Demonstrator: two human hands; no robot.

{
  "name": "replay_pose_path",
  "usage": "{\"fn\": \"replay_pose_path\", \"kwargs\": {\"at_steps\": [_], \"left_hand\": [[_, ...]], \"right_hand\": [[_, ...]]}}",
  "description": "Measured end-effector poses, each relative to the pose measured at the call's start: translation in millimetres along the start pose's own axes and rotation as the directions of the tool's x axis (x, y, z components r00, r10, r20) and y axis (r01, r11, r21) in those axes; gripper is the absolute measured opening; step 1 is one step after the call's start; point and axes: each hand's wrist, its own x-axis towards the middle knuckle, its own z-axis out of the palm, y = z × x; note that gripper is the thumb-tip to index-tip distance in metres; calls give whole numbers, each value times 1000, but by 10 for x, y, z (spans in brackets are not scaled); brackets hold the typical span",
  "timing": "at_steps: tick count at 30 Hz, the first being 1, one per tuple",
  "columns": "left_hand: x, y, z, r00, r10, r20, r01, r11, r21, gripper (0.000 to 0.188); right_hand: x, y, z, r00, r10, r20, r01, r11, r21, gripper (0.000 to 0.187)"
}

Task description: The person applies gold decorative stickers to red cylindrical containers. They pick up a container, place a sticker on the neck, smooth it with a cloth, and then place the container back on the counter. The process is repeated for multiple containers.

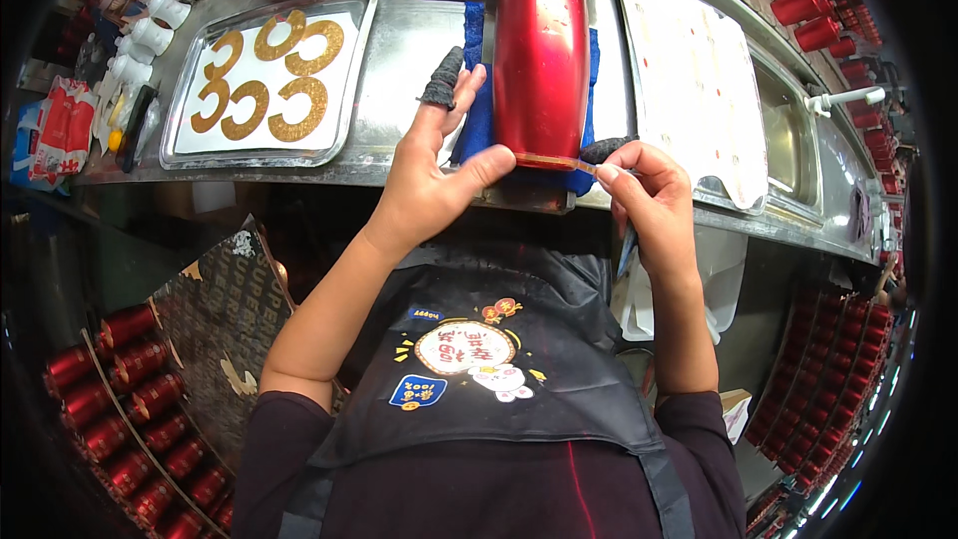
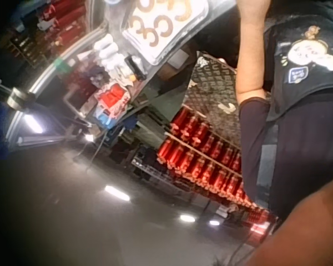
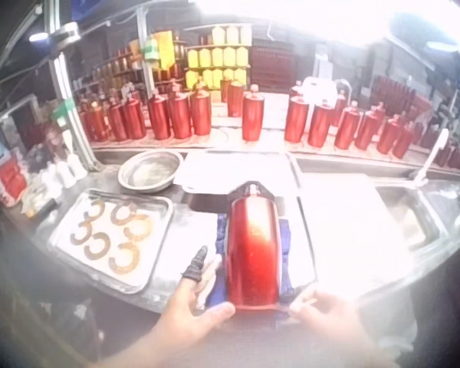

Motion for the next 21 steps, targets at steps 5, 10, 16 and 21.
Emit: {"fn": "replay_pose_path", "kwargs": {"at_steps": [5, 10, 16, 21], "left_hand": [[33, -75, 86, 998, -57, 17, 59, 983, -172, 88], [38, -84, 124, 1000, -20, 24, 22, 994, -104, 93], [48, -69, 129, 999, -31, 26, 34, 993, -112, 93], [19, -37, 104, 992, -124, 15, 124, 955, -270, 84]], "right_hand": [[-99, -79, -47, 1000, -10, 1, 10, 1000, 10, 12], [-74, -48, -77, 998, -55, -28, 56, 998, 7, 11], [-41, 38, -101, 998, -48, -28, 49, 999, 18, 11], [-37, 39, -114, 999, -23, -24, 23, 1000, 12, 11]]}}
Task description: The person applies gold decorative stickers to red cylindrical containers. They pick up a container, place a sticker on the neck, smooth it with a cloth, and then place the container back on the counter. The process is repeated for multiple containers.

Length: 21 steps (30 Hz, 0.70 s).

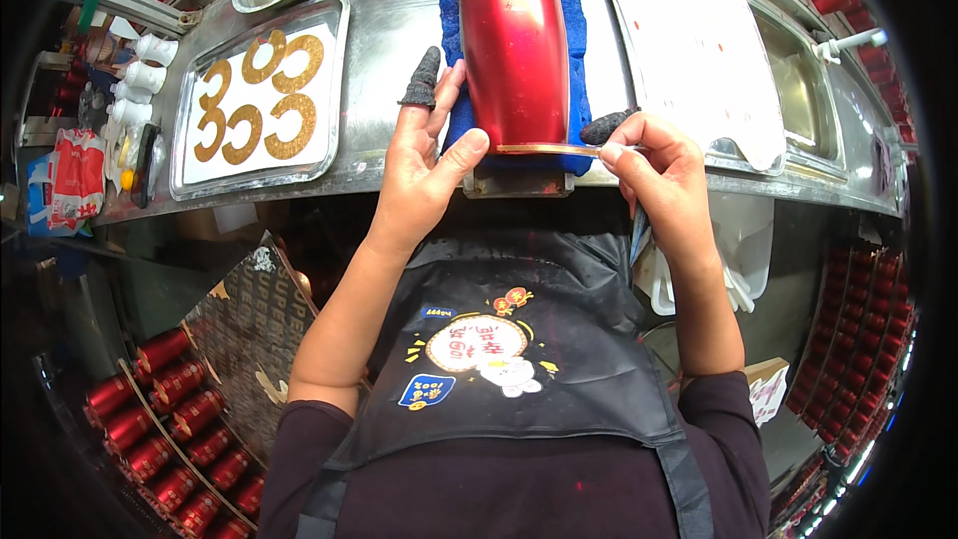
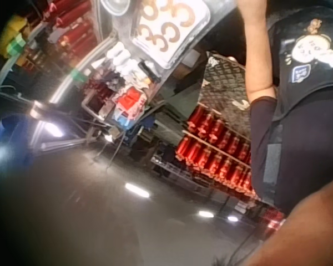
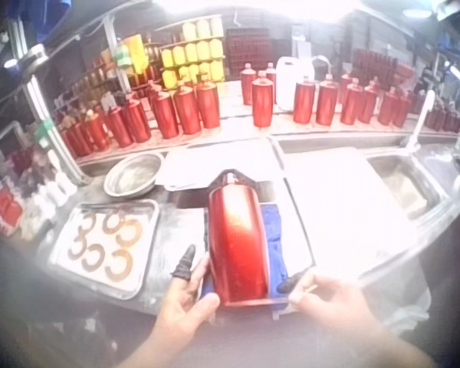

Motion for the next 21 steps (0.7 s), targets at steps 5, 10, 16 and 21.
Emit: {"fn": "replay_pose_path", "kwargs": {"at_steps": [5, 10, 16, 21], "left_hand": [[-9, -4, 8, 1000, 29, 9, -30, 998, 61, 83], [-7, -7, 68, 998, 62, -9, -60, 992, 113, 86], [-8, 42, 101, 999, 52, -8, -50, 990, 129, 85], [-16, 14, 102, 998, 55, -13, -53, 990, 135, 87]], "right_hand": [[-3, -9, -12, 1000, -8, 21, 8, 1000, 16, 11], [6, 11, -29, 999, -3, 33, 2, 1000, 31, 11], [11, 40, -36, 1000, -14, 21, 13, 999, 41, 10], [15, 56, -48, 1000, 5, 23, -5, 1000, 18, 11]]}}
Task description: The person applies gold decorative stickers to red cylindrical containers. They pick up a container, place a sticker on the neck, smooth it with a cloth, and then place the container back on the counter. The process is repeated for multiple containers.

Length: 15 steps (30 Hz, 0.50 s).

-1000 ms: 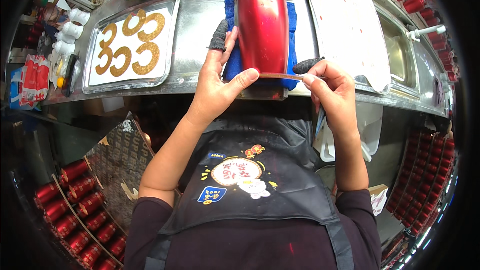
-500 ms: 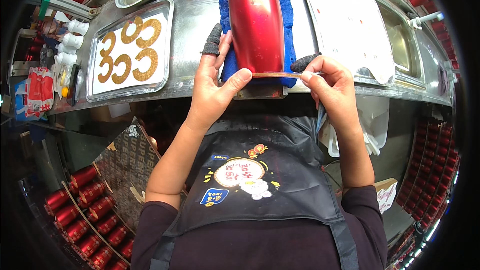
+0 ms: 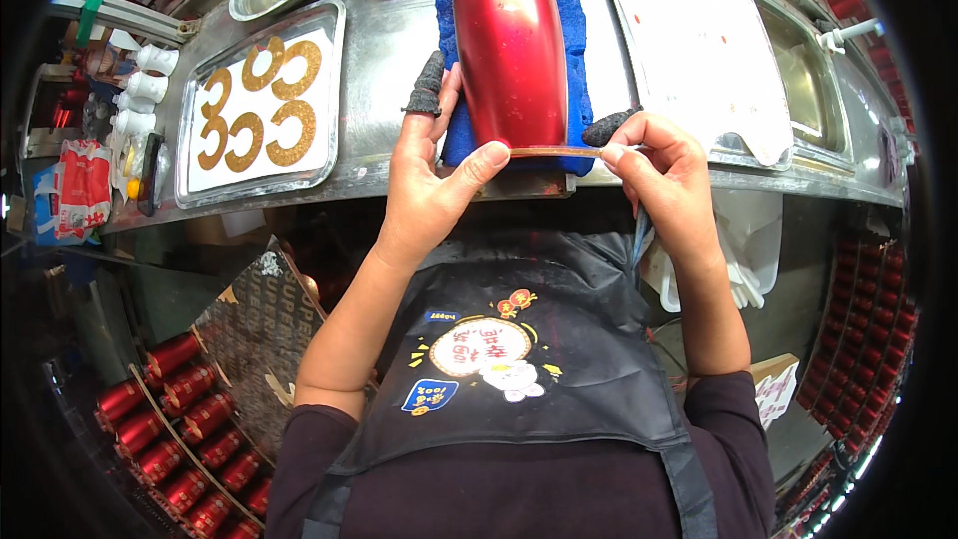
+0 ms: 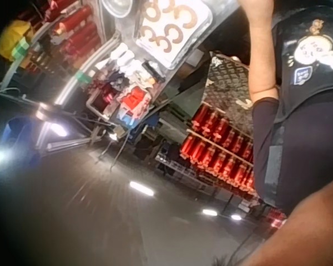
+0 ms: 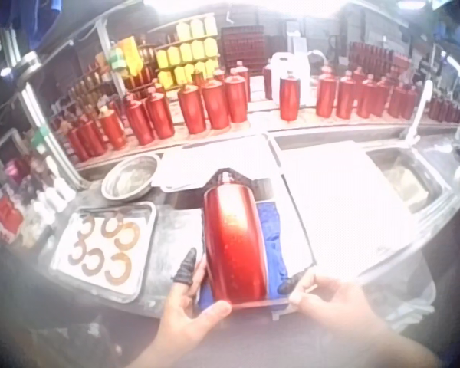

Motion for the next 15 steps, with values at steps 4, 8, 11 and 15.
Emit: {"fn": "replay_pose_path", "kwargs": {"at_steps": [4, 8, 11, 15], "left_hand": [[-59, -10, -12, 997, 5, -83, -11, 997, -77, 76], [-212, 62, -79, 950, 301, -84, -246, 885, 395, 46], [-308, 125, -142, 903, 376, 207, -401, 564, 722, 35], [-314, 134, -160, 897, 351, 270, -406, 410, 816, 30]], "right_hand": [[3, 4, -9, 1000, 18, -8, -18, 998, -65, 11], [6, 4, -11, 1000, 21, -7, -22, 1000, -16, 12], [-2, 0, -6, 1000, 29, -2, -29, 1000, -1, 12], [4, 7, -4, 999, 34, -11, -34, 999, -4, 12]]}}
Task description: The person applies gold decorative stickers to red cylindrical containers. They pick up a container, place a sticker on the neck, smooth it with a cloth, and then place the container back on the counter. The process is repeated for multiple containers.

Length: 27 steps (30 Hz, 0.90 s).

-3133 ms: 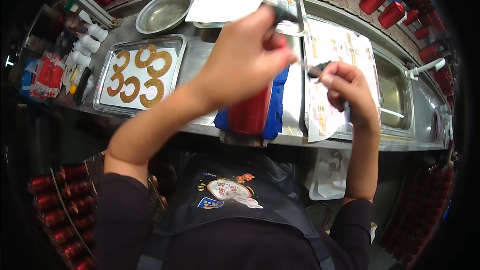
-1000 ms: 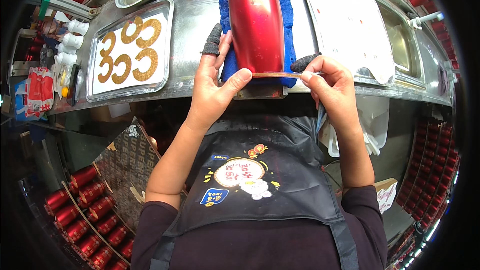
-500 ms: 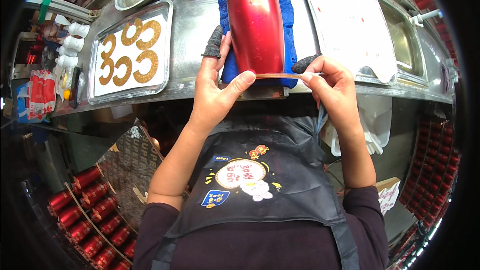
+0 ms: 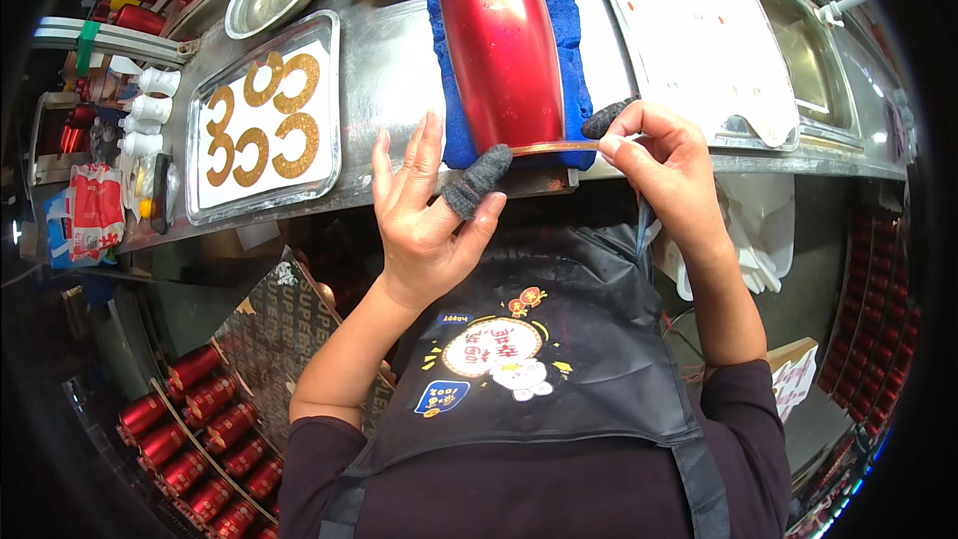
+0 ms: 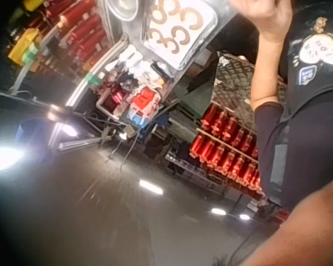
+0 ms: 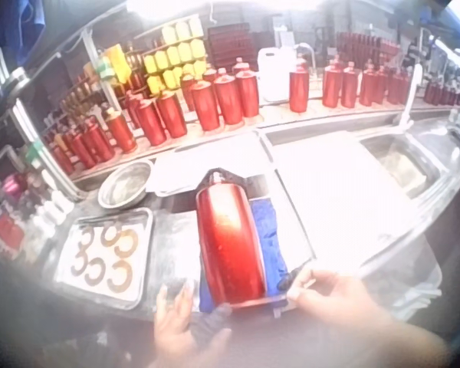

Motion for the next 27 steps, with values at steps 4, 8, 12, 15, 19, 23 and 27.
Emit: {"fn": "replay_pose_path", "kwargs": {"at_steps": [4, 8, 12, 15, 19, 23, 27], "left_hand": [[13, -16, -13, 1000, 15, 1, -15, 1000, 5, 30], [8, -21, -29, 1000, -1, 5, 1, 1000, -17, 31], [15, -11, -41, 1000, 2, -9, -3, 1000, -24, 31], [57, 5, -54, 1000, 26, -2, -26, 1000, -1, 28], [158, 27, -87, 993, 119, 10, -120, 991, 55, 24], [264, 58, -137, 983, 171, 67, -179, 976, 123, 30], [392, 99, -132, 975, 213, 64, -221, 963, 154, 31]], "right_hand": [[24, 35, -5, 1000, 4, -7, -4, 999, -54, 11], [51, 77, -4, 1000, -3, -18, 2, 999, -47, 11], [60, 95, -1, 1000, -24, -5, 24, 996, -84, 12], [63, 101, 3, 999, -33, -11, 32, 997, -77, 12], [81, 125, 6, 1000, -7, -19, 5, 998, -59, 12], [102, 165, 6, 1000, -11, 8, 11, 1000, -16, 11], [118, 185, 9, 1000, 8, 21, -8, 1000, -14, 11]]}}
